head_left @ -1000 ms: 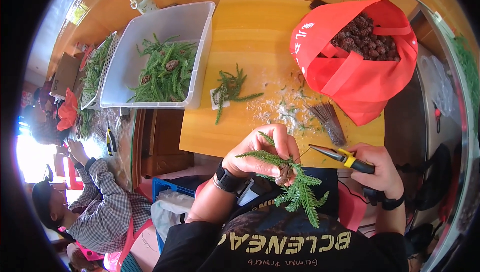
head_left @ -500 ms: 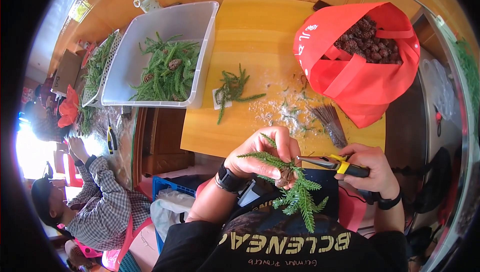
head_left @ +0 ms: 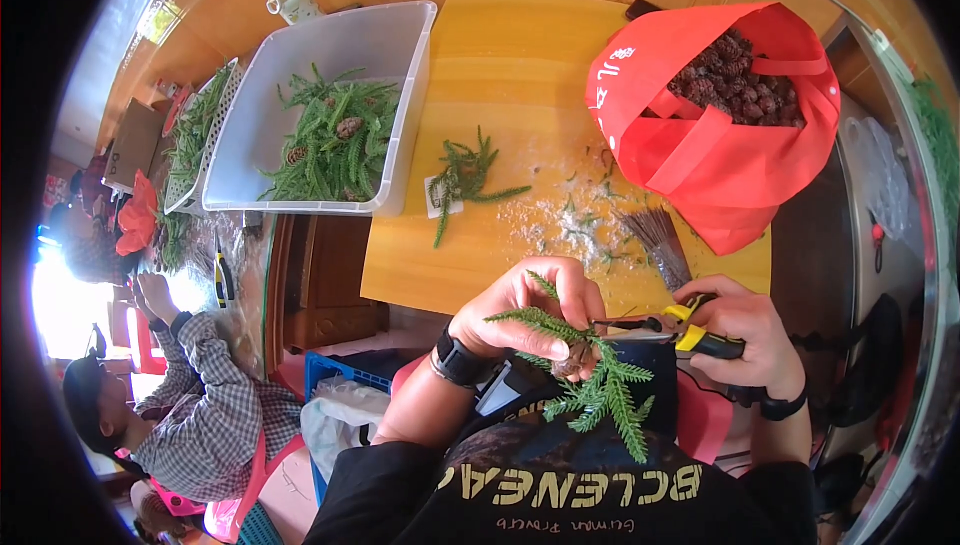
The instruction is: Trimming and preparing small evergreen branches using pruning shears at a workstation.
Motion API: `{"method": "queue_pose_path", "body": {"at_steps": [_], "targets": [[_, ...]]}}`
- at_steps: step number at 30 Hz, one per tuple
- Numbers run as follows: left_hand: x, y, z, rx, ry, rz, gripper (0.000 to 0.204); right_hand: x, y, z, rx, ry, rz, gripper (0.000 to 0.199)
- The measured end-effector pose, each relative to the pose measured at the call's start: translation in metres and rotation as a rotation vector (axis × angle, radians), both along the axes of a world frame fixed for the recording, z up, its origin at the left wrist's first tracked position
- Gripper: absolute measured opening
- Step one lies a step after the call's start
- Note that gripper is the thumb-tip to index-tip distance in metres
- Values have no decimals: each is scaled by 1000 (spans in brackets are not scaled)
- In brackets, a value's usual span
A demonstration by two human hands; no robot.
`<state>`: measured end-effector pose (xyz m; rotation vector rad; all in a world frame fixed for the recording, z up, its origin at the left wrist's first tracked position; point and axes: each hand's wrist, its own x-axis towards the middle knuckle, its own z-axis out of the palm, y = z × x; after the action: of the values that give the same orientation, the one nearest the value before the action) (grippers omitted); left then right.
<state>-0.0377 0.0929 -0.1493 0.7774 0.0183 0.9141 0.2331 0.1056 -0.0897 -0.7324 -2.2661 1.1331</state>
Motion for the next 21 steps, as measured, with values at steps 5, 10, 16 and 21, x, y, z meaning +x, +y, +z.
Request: {"method": "queue_pose_path", "body": {"at_steps": [5, 10, 16, 21], "targets": [[5, -2, 4, -98, -62, -35, 25, 0, 0, -7, -54, 43, 40, 17], [4, -5, 6, -149, -68, -93, 26, -1, 1, -5, -25, 53, 46, 18], [5, -9, 13, -253, -28, -81, 26, -2, -1, -8, 84, 23, 6, 17], [1, -8, 14, -261, -7, -70, 25, -6, -1, -11, 111, 25, -4, 16]]}}
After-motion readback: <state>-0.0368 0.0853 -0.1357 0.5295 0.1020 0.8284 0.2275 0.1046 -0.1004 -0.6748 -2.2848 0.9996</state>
